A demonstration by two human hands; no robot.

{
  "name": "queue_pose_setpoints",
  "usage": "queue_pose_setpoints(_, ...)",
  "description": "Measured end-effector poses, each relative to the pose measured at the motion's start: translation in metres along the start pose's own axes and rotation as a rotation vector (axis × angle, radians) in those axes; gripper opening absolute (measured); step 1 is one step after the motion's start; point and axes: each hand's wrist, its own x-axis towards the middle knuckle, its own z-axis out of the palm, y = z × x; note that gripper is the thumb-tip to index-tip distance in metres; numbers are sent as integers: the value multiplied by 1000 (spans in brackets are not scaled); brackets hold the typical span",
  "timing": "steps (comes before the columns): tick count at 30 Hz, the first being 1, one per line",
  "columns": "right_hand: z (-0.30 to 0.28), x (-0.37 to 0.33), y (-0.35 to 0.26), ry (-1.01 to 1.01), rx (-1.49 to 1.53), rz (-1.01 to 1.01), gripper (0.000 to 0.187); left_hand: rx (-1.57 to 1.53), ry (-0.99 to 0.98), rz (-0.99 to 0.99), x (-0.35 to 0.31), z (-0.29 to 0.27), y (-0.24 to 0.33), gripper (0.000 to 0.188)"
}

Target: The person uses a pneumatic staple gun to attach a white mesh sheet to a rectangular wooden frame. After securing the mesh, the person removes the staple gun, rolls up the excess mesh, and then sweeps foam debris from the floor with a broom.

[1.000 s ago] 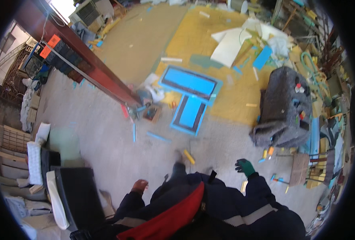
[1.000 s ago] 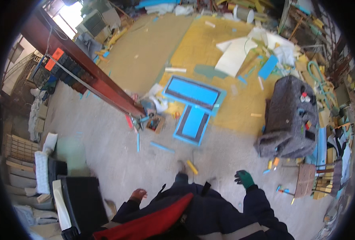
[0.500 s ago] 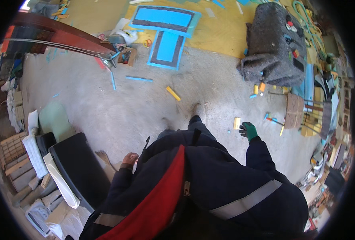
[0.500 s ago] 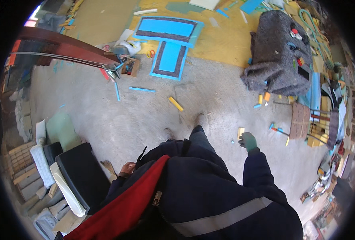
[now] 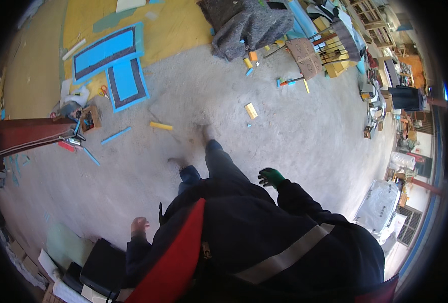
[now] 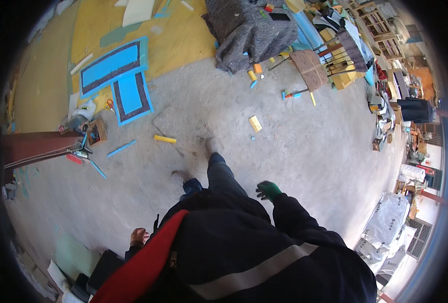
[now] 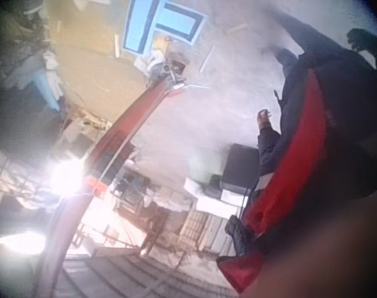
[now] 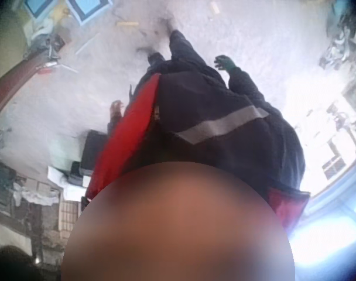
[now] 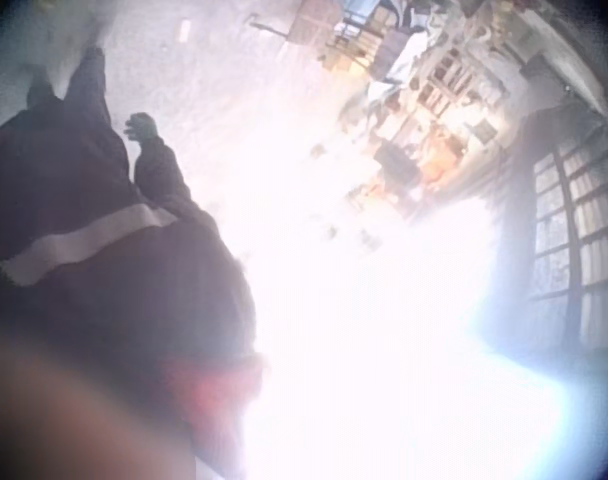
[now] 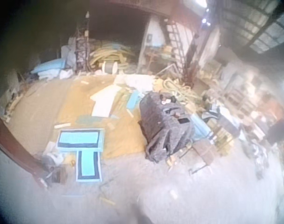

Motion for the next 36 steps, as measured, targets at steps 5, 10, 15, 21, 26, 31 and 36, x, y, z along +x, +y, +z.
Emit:
queue_pose_setpoints(5,-43,16,37,22,68,-104,26,-140,32,296,24,3,17,26)
queue_pose_setpoints(10,-57,57,-7,-19,8,-127,26,-170,75,564,3,60,43,16)
queue_pose_setpoints(15,-74,91,-79,-205,-102,-222,30,-169,161,513,-71,139,37,16)
queue_pose_setpoints(21,-102,135,-169,-89,-444,-133,29,-321,278,289,-137,198,-60,27)
queue_pose_setpoints(26,-47,150,-252,-213,-453,-351,26,-413,325,65,-145,216,-154,34)
queue_pose_setpoints(31,82,133,-293,-398,-532,-455,25,-633,392,107,-135,217,-197,32)
queue_pose_setpoints(36,228,110,-256,-500,-629,-501,23,-726,421,183,-114,150,-235,33)
